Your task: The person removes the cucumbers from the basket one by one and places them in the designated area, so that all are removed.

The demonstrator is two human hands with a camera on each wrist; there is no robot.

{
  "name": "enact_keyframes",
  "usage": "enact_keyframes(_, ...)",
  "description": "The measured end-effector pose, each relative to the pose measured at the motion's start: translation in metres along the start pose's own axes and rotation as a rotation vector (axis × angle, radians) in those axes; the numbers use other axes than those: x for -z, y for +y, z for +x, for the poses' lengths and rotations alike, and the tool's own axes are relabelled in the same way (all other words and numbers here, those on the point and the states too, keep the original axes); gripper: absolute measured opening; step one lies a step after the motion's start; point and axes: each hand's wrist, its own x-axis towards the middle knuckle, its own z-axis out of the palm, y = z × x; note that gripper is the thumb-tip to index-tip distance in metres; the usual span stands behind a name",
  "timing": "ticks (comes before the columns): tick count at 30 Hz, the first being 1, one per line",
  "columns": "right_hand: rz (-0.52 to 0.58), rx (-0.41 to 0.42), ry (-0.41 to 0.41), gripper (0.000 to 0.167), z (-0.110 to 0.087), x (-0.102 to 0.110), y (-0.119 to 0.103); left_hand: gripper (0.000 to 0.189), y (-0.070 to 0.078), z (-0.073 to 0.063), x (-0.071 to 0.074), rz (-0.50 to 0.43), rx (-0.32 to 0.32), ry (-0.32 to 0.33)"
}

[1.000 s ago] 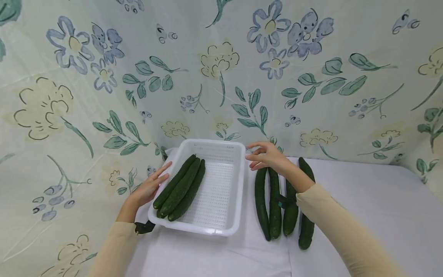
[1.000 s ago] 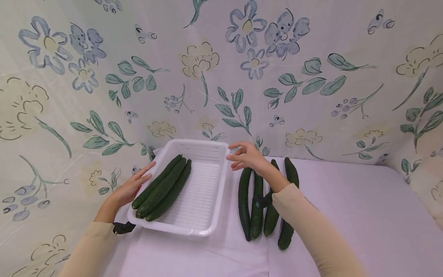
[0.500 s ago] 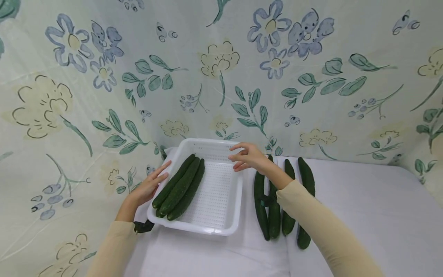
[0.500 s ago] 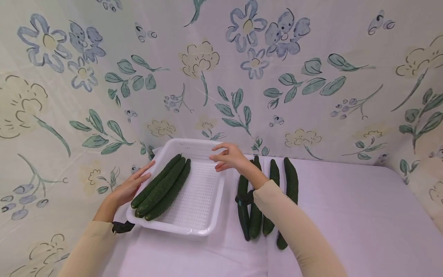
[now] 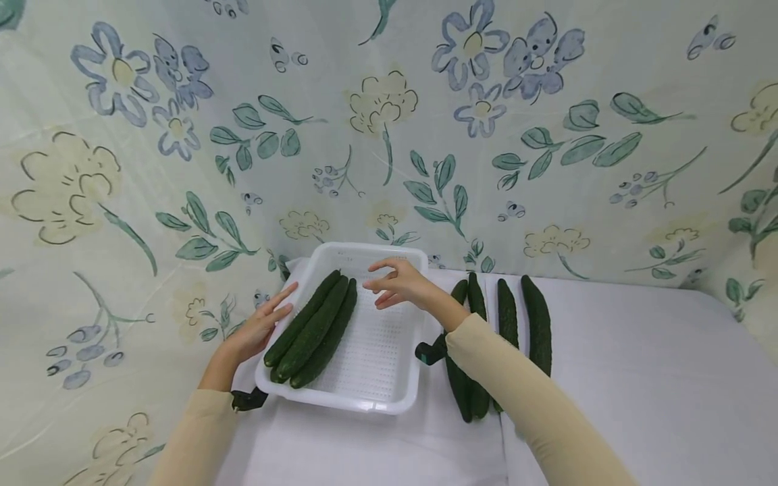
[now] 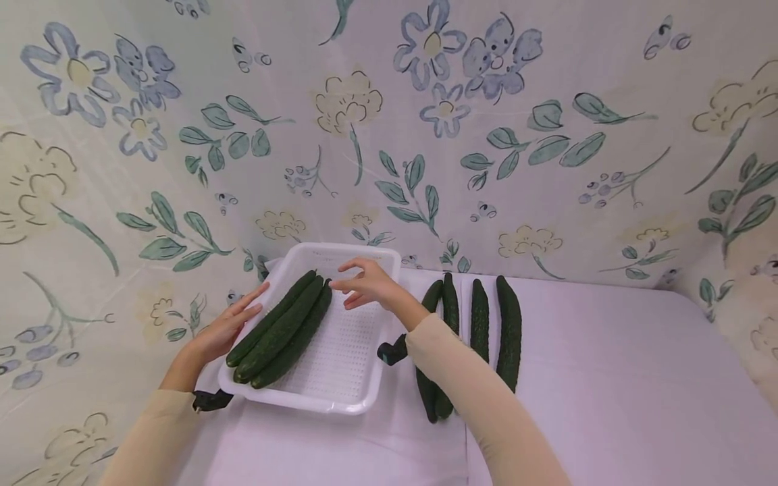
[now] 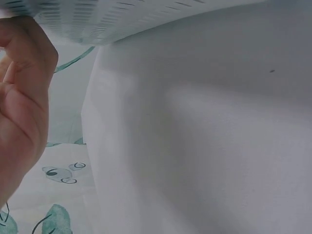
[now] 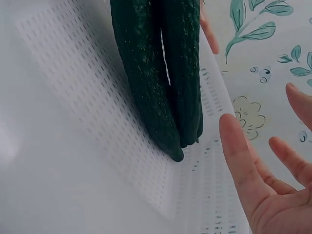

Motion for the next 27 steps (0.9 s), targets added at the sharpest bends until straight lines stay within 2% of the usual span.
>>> enact_keyframes(6,0.032,-0.026,-0.01,0.057,0.012,-0.023,0.003,0.055,0.002,-0.002,0.001,0.001,-0.006,-0.005)
enact_keyframes(16,0.069,-0.083,0.003,0.067,0.029,-0.05,0.013,0.055,0.0,-0.002,-0.002,-0.02,0.001,0.002)
enact_keyframes(27,0.163,-0.1,0.018,0.069,0.043,-0.072,0.026,0.055,0.0,-0.001,-0.002,0.033,0.014,0.029)
